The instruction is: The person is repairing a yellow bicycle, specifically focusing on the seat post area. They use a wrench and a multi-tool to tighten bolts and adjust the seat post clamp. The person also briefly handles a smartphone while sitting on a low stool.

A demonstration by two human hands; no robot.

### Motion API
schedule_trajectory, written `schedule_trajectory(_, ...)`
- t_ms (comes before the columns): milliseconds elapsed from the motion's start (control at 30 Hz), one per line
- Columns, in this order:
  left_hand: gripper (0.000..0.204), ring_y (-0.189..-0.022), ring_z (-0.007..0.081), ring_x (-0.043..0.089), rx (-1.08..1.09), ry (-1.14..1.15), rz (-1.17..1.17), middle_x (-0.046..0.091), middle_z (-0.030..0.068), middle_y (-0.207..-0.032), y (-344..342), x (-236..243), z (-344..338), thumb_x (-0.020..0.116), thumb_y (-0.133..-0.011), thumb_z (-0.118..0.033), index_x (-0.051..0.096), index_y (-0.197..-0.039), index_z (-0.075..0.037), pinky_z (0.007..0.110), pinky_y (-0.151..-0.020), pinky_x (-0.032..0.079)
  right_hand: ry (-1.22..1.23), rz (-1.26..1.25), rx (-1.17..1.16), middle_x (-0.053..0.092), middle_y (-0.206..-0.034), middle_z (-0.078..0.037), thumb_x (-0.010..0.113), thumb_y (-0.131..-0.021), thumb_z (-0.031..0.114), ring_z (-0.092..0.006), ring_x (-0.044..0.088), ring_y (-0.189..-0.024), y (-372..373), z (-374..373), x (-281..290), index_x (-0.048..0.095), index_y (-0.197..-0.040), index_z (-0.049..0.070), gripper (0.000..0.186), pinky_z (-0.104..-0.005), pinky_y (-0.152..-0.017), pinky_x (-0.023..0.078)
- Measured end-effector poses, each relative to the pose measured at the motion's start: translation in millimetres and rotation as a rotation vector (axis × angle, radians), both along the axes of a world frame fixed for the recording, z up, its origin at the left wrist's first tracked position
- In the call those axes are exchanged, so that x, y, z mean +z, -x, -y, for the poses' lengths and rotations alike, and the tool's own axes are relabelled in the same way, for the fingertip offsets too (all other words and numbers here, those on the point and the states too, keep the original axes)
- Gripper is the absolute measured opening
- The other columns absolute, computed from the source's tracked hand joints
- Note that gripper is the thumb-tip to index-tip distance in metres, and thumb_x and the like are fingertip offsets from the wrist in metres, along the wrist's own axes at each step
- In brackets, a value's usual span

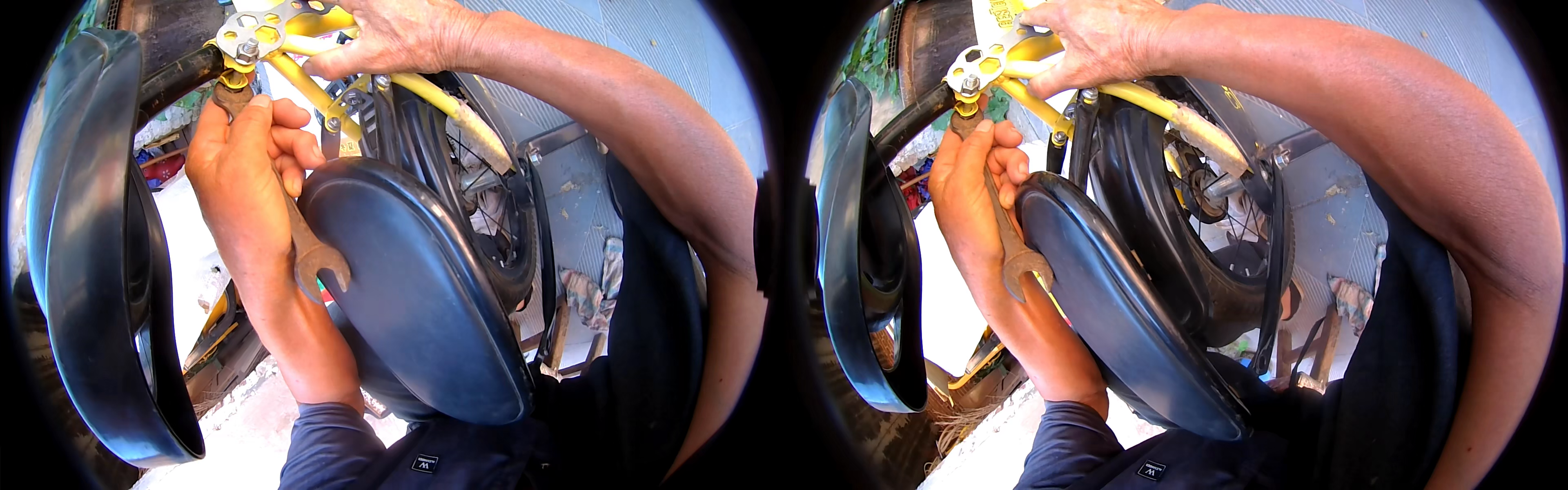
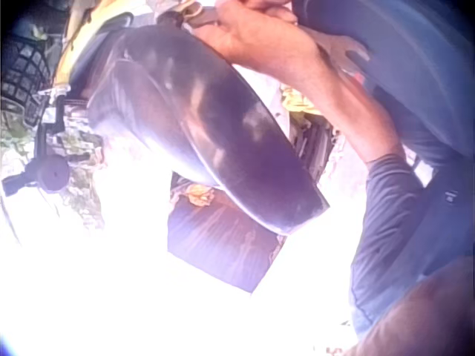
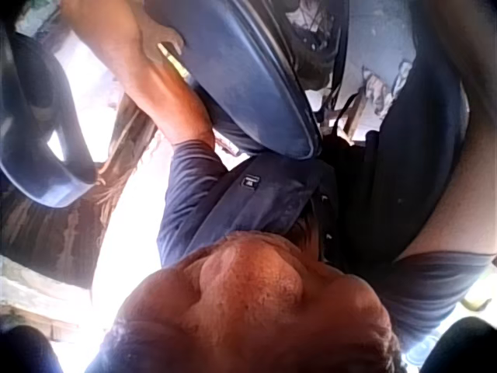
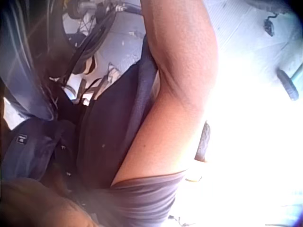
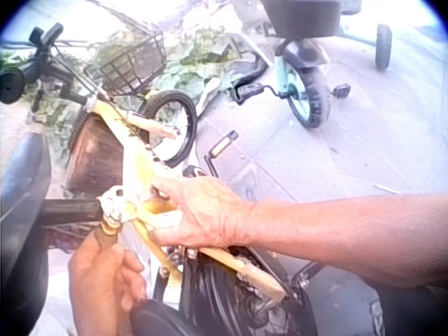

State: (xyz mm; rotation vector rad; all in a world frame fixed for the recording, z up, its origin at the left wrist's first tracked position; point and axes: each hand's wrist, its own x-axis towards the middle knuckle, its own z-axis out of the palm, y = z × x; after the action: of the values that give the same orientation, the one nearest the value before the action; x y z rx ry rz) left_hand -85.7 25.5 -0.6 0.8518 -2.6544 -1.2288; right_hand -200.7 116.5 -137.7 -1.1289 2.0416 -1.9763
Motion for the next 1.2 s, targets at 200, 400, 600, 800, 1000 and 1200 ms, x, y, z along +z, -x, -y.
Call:
schedule_trajectory(200,0.016,-0.052,0.0088,0.054,0.003,-0.003,-0.006,0.057,0.0065,-0.069,0,0,-1,0.045,-0.094,-0.009,0.054,-0.086,0.001,0.02,-0.043,0.034,-0.057,-0.003,-0.01,0.065,-0.096,-0.025,0.065,-0.071,0.039,-0.0407,0.063,-0.09,-1,-5,6,0.058,-0.107,0.001,0.053,-0.0434,-0.079,0.049)
schedule_trajectory(400,0.016,-0.052,0.0091,0.055,-0.006,-0.006,-0.005,0.057,0.0069,-0.07,2,-1,-1,0.045,-0.094,-0.009,0.054,-0.086,0.001,0.02,-0.043,0.035,-0.064,0.009,-0.018,0.065,-0.09,-0.025,0.064,-0.072,0.039,-0.0406,0.064,-0.086,-2,-5,7,0.06,-0.105,0.001,0.05,-0.0436,-0.078,0.049)
schedule_trajectory(600,0.017,-0.052,0.0094,0.055,0.013,0.006,0.004,0.058,0.0074,-0.07,1,-1,1,0.045,-0.094,-0.009,0.055,-0.086,0.002,0.02,-0.043,0.035,-0.137,0.009,-0.009,0.065,-0.083,-0.025,0.062,-0.074,0.04,-0.0403,0.064,-0.081,-6,-11,14,0.063,-0.103,0.001,0.048,-0.0442,-0.075,0.05)
schedule_trajectory(800,0.017,-0.052,0.0094,0.055,0.006,0.0,-0.001,0.058,0.0076,-0.07,2,-2,1,0.045,-0.094,-0.009,0.055,-0.086,0.002,0.02,-0.043,0.035,-0.17,0.031,-0.045,0.065,-0.079,-0.024,0.062,-0.075,0.041,-0.039,0.065,-0.078,-9,-5,9,0.066,-0.1,0.002,0.046,-0.0443,-0.072,0.051)
schedule_trajectory(1000,0.016,-0.052,0.0091,0.055,0.019,-0.006,0.007,0.059,0.0075,-0.071,2,-1,1,0.046,-0.093,-0.009,0.056,-0.087,0.002,0.02,-0.043,0.035,-0.249,0.051,-0.042,0.065,-0.077,-0.023,0.063,-0.076,0.044,-0.0386,0.065,-0.076,-9,-4,11,0.067,-0.102,0.003,0.048,-0.0446,-0.072,0.051)
schedule_trajectory(1200,0.015,-0.053,0.0088,0.055,0.022,-0.049,-0.017,0.059,0.0075,-0.074,1,-1,0,0.046,-0.094,-0.009,0.056,-0.089,0.001,0.02,-0.043,0.035,-0.213,0.0,0.002,0.066,-0.083,-0.024,0.062,-0.079,0.051,-0.0386,0.065,-0.081,-3,-14,13,0.067,-0.106,0.003,0.055,-0.0444,-0.076,0.05)
